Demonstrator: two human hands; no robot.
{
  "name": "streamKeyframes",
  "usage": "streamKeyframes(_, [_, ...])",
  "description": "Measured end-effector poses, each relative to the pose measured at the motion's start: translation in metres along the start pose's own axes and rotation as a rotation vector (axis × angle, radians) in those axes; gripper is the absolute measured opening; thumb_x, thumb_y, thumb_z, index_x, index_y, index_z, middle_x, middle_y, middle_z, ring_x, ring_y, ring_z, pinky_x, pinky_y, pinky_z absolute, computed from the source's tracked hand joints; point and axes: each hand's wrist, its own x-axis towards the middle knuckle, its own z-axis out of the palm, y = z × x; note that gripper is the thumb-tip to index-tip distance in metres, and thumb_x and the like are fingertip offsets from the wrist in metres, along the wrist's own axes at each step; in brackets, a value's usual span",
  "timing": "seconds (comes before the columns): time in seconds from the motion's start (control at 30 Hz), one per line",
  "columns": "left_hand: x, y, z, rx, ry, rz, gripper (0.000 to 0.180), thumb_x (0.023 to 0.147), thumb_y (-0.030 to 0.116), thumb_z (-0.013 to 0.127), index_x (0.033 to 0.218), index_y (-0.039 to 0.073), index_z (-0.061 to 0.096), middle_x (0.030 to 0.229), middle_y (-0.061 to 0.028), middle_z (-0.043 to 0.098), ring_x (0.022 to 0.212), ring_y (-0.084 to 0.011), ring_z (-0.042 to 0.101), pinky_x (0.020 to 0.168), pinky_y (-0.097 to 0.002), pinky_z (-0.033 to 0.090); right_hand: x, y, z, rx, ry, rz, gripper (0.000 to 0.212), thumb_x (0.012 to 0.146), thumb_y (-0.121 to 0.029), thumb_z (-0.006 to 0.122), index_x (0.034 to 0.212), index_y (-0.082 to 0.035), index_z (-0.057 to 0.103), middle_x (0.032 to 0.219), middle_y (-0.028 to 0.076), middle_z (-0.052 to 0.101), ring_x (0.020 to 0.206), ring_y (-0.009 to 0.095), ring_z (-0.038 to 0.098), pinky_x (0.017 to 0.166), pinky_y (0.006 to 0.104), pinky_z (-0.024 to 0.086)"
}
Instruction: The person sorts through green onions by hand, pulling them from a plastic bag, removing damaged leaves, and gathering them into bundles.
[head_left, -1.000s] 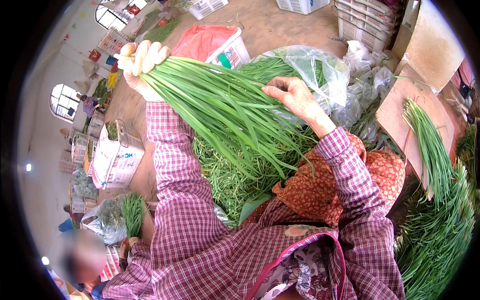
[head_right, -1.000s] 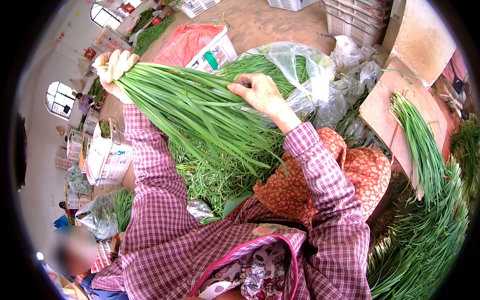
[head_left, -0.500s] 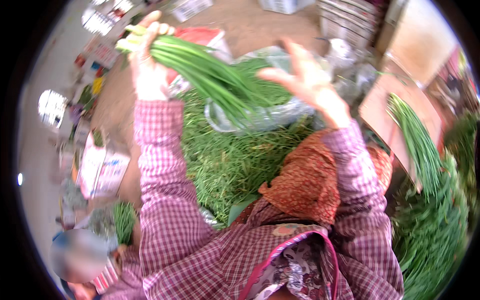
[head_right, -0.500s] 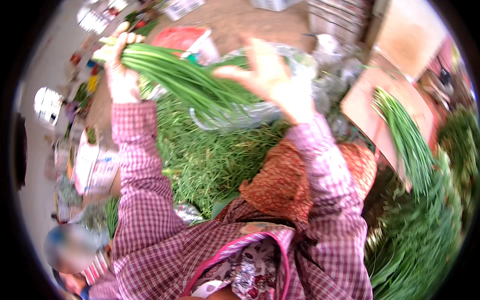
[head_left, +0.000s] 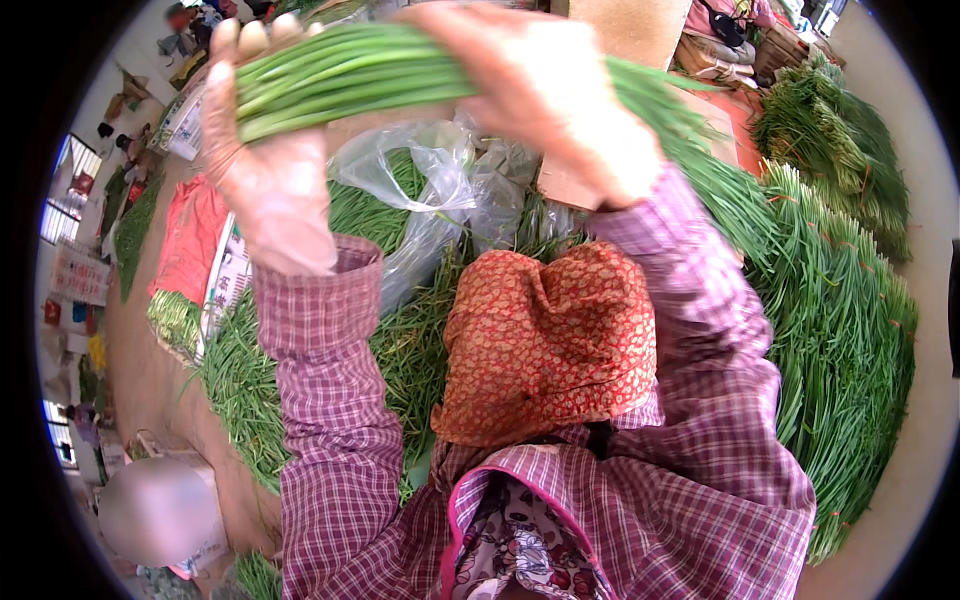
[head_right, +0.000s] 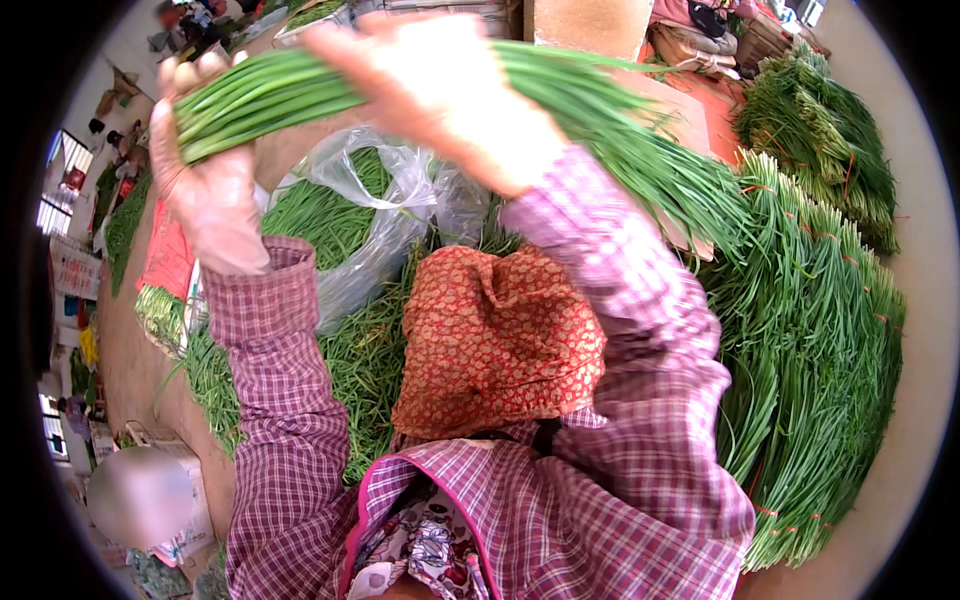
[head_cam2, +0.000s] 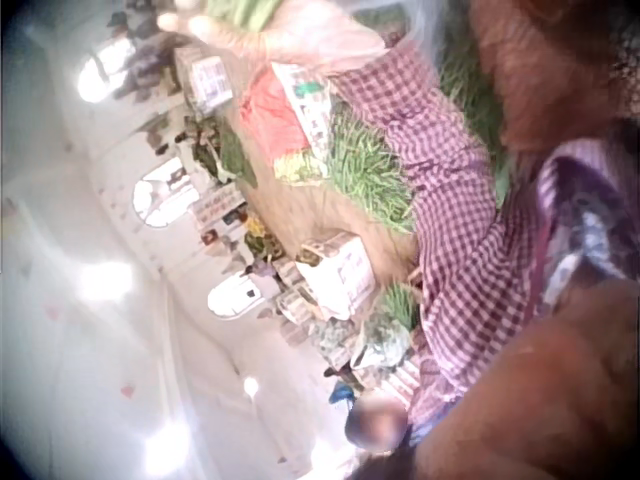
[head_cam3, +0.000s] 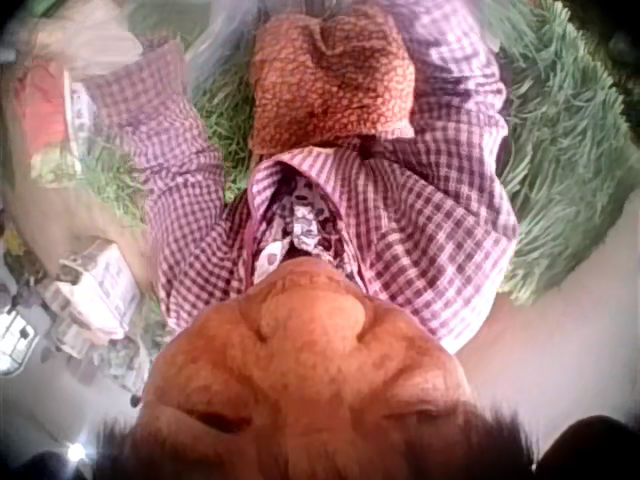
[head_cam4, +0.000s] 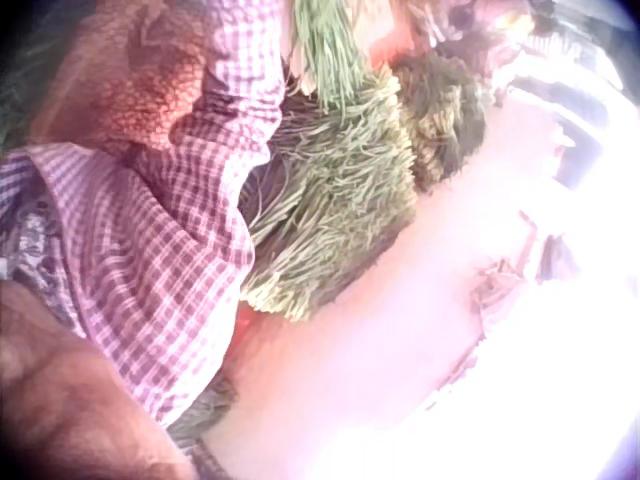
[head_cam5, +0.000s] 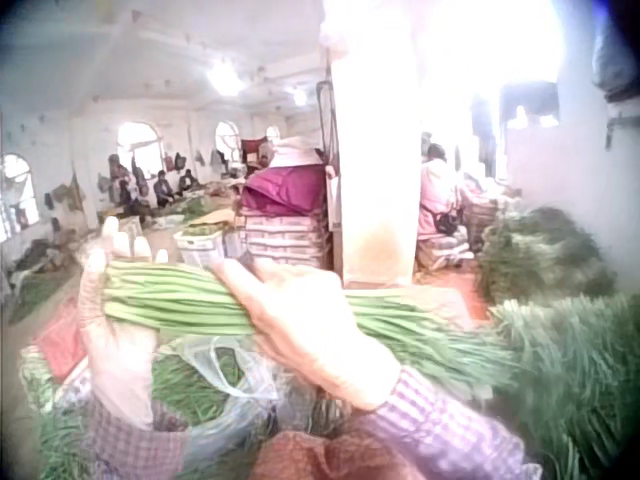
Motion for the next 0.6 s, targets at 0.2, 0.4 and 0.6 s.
streamKeyframes(0.2, [0.013, -0.045, -0.077, 0.119, 0.044, -0.137, 0.042, 0.091, 0.017, 0.063, 0.128, -0.001, 0.053, 0.112, -0.0139, 0.067, 0.109, -0.0280, 0.063, 0.107, -0.0447, 0.042, -0.064, 0.089, -0.112, -0.497, -0.581, 0.218, 0.042, 0.080, -0.018, 0.066, 0.121, -0.023, 0.056, 0.087, 0.006, 0.067, 0.072, 0.029, 0.067, 0.056, 0.0405, 0.052])
streamKeyframes(0.4, [-0.023, -0.096, -0.123, 0.649, 0.190, -0.330, 0.044, 0.089, 0.020, 0.066, 0.127, 0.001, 0.055, 0.104, -0.0079, 0.068, 0.099, -0.0185, 0.065, 0.097, -0.0347, 0.048, -0.176, 0.147, -0.138, -0.531, -0.822, 0.532, 0.058, 0.071, -0.017, 0.076, 0.124, -0.021, 0.055, 0.099, 0.009, 0.068, 0.088, 0.033, 0.066, 0.073, 0.0428, 0.053])
streamKeyframes(0.6, [-0.042, -0.153, -0.092, 0.878, 0.095, -0.504, 0.030, 0.084, 0.012, 0.071, 0.113, 0.005, 0.067, 0.112, -0.0049, 0.067, 0.099, -0.0113, 0.063, 0.093, -0.0291, 0.048, -0.257, 0.168, -0.104, -0.273, -1.016, 0.785, 0.093, 0.068, -0.055, 0.078, 0.145, -0.021, 0.039, 0.124, 0.017, 0.057, 0.109, 0.039, 0.058, 0.090, 0.0442, 0.048])
